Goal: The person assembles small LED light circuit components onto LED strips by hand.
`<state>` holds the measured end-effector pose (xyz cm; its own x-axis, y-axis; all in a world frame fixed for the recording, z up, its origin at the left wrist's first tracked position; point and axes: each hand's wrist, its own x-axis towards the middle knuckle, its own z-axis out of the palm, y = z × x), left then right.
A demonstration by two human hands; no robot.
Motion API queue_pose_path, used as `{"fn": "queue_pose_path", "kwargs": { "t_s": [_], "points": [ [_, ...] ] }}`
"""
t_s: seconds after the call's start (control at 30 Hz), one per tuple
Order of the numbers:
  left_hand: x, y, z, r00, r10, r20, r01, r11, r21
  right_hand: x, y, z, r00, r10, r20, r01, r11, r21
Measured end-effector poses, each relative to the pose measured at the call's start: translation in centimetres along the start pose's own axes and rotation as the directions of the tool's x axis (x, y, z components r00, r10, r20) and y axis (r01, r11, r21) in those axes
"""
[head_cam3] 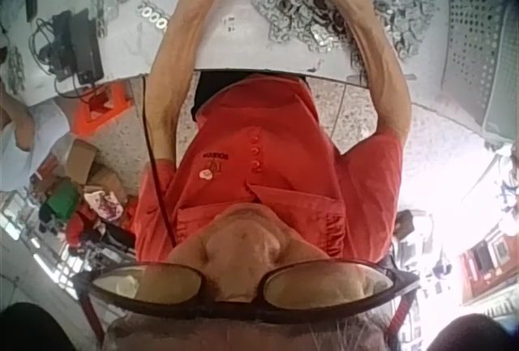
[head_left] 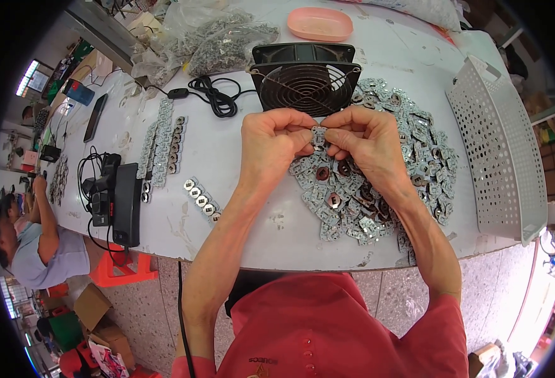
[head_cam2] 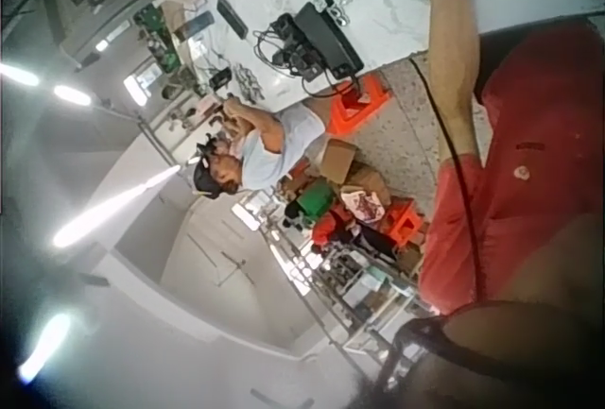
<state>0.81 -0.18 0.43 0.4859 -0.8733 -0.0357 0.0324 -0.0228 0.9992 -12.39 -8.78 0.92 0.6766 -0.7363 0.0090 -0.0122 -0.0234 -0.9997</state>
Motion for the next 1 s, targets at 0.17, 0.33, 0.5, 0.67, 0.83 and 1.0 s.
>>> {"fn": "queue_pose_path", "kwargs": {
  "t_s": [0.17,0.33,0.5,0.67,0.83,1.0],
  "points": [
    [0.04,-0.15,-0.01,1.000,-0.009,0.000,0.009,0.999,-0.032,0.13,0.14,-0.04,1.000,0.010,-0.004,-0.010,1.000,0.002],
    [0.12,-0.04,-0.10,0.999,-0.020,0.025,0.021,0.999,-0.040,0.16,0.24,-0.14,1.000,0.016,-0.016,-0.016,0.999,0.032],
    [0.06,0.20,-0.33,0.998,-0.018,0.054,0.020,0.999,-0.032,0.14,0.08,-0.07,0.999,0.027,-0.020,-0.027,0.999,0.026],
    [0.01,0.06,-0.13,0.999,-0.011,0.045,0.012,0.999,-0.032,0.10,0.04,-0.13,0.999,0.042,-0.021,-0.042,0.999,0.016],
    [0.01,0.04,-0.23,0.998,-0.033,0.049,0.037,0.996,-0.086,0.07,-0.23,-0.18,0.999,0.047,-0.020,-0.047,0.998,0.033],
    [-0.01,0.09,-0.35,0.994,-0.069,0.083,0.083,0.981,-0.173,0.01,-0.18,-0.17,0.998,0.048,-0.030,-0.047,0.998,0.033]
  ]
}}
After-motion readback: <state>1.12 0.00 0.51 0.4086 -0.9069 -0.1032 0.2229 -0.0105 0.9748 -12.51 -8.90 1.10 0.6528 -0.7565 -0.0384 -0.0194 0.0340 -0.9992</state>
